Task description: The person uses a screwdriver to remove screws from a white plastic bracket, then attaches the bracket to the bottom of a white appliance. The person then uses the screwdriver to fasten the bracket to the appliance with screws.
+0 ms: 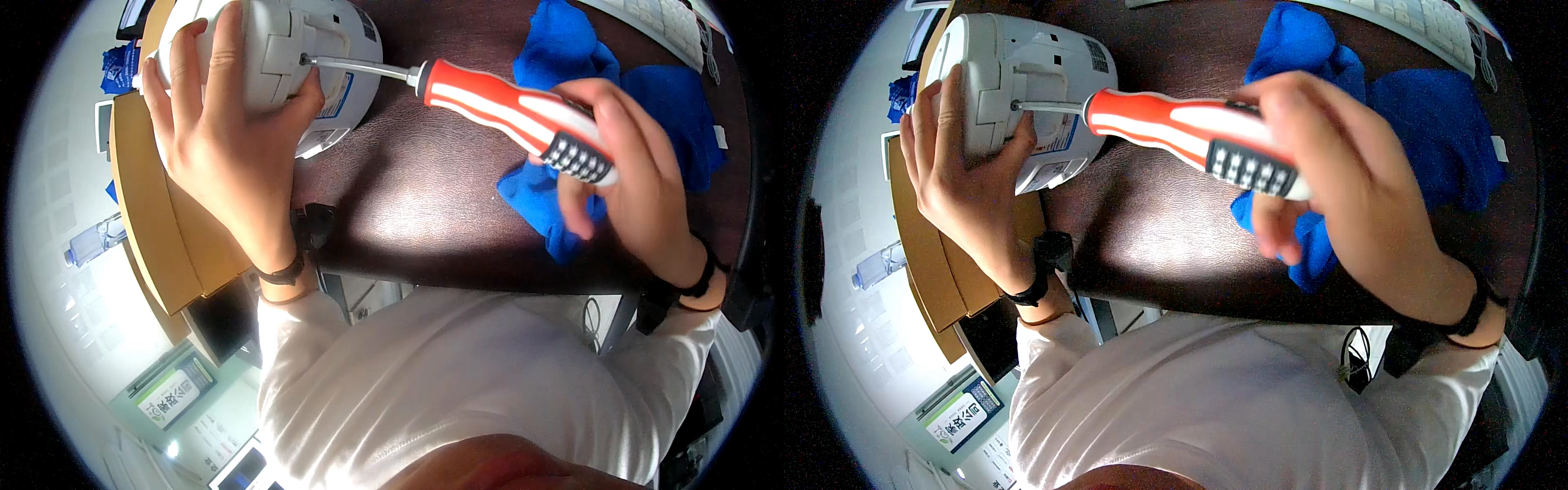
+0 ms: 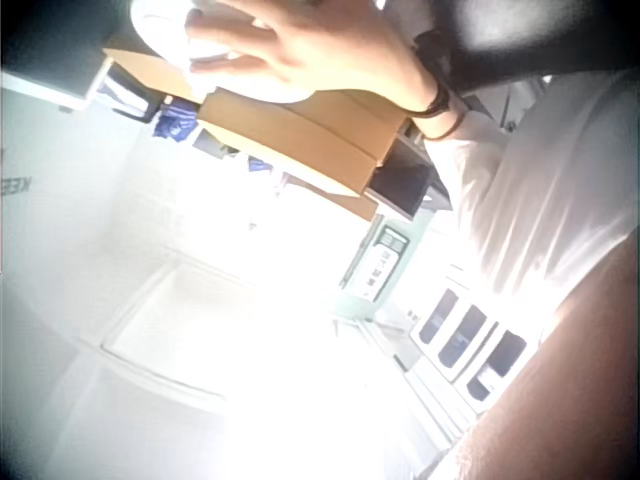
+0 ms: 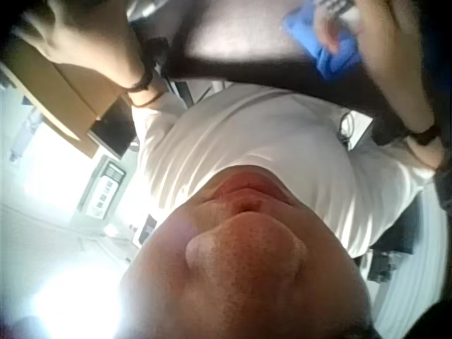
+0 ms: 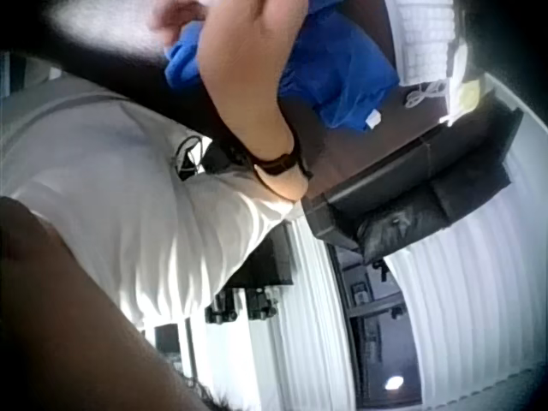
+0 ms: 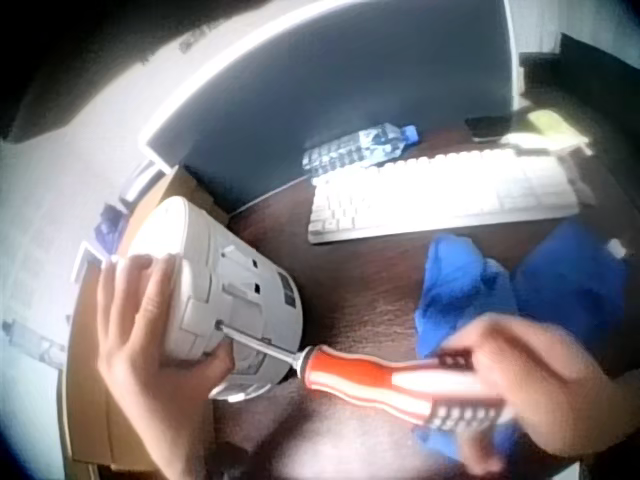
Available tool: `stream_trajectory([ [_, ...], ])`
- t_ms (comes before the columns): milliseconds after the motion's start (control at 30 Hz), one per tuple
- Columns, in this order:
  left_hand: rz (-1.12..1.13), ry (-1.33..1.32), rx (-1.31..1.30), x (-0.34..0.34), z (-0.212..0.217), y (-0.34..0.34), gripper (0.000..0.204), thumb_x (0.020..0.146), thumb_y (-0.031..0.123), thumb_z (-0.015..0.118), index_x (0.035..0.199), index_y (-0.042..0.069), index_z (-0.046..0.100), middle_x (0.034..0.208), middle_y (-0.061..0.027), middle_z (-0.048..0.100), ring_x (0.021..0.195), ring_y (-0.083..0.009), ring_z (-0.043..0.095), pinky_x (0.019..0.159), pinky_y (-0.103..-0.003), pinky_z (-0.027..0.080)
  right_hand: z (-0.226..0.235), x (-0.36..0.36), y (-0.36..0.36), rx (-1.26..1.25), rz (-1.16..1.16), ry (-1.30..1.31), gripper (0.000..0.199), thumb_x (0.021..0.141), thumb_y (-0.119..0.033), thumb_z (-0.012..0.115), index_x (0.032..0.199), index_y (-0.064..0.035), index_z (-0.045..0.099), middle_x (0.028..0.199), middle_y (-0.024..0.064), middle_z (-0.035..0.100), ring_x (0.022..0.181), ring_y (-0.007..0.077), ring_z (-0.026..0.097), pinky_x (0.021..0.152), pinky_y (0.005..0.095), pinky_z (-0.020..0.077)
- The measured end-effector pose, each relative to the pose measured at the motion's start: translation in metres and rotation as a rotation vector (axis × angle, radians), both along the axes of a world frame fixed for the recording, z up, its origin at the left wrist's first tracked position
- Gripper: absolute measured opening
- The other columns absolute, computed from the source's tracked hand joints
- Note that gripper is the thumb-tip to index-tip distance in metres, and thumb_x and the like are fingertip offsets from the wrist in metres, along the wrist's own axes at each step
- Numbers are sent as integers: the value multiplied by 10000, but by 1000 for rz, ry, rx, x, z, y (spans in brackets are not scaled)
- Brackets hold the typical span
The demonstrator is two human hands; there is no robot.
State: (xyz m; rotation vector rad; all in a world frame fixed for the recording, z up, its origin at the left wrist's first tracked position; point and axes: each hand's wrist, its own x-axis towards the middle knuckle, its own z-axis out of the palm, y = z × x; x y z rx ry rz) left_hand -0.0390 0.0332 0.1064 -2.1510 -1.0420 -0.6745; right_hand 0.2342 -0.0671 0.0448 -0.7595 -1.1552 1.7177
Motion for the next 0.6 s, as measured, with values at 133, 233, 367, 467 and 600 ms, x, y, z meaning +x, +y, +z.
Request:
stream_trajectory([
  [133,-33,-18,23,1,-3,2,674,493,264,829,1138,246,636,1150,7,616,1105,-278,558,987,-460,417,-5,1,0,-304,127,301,339,931,-213,492,1172,21,449,918,134,559,592,73,532,395,187,400],
  [233,-21,-1,17,1,-2,6,671,496,271,827,1138,251,635,1148,9,617,1104,-279,559,982,-459,422,21,-25,-15,-330,-207,43,357,916,-219,512,1177,6,418,879,121,548,441,60,457,330,185,349],
  [367,-11,0,17,-1,0,1,668,498,275,825,1138,252,634,1147,11,616,1105,-280,558,970,-460,434,23,-23,-16,-198,-241,-122,373,941,-279,424,1189,-2,404,863,129,574,451,98,474,376,208,391],
  [467,-14,1,26,0,-2,2,667,498,272,824,1138,250,634,1144,11,617,1102,-287,558,958,-461,444,24,-30,-15,-349,-336,-92,433,970,-368,325,1194,-9,417,804,102,590,407,93,439,388,205,386],
  [600,-35,-11,16,0,-2,2,672,493,266,822,1138,248,633,1147,16,614,1099,-296,557,948,-464,452,29,-30,-6,-424,-293,-63,521,973,-457,250,1222,-28,410,630,48,532,364,69,390,357,198,330],
])
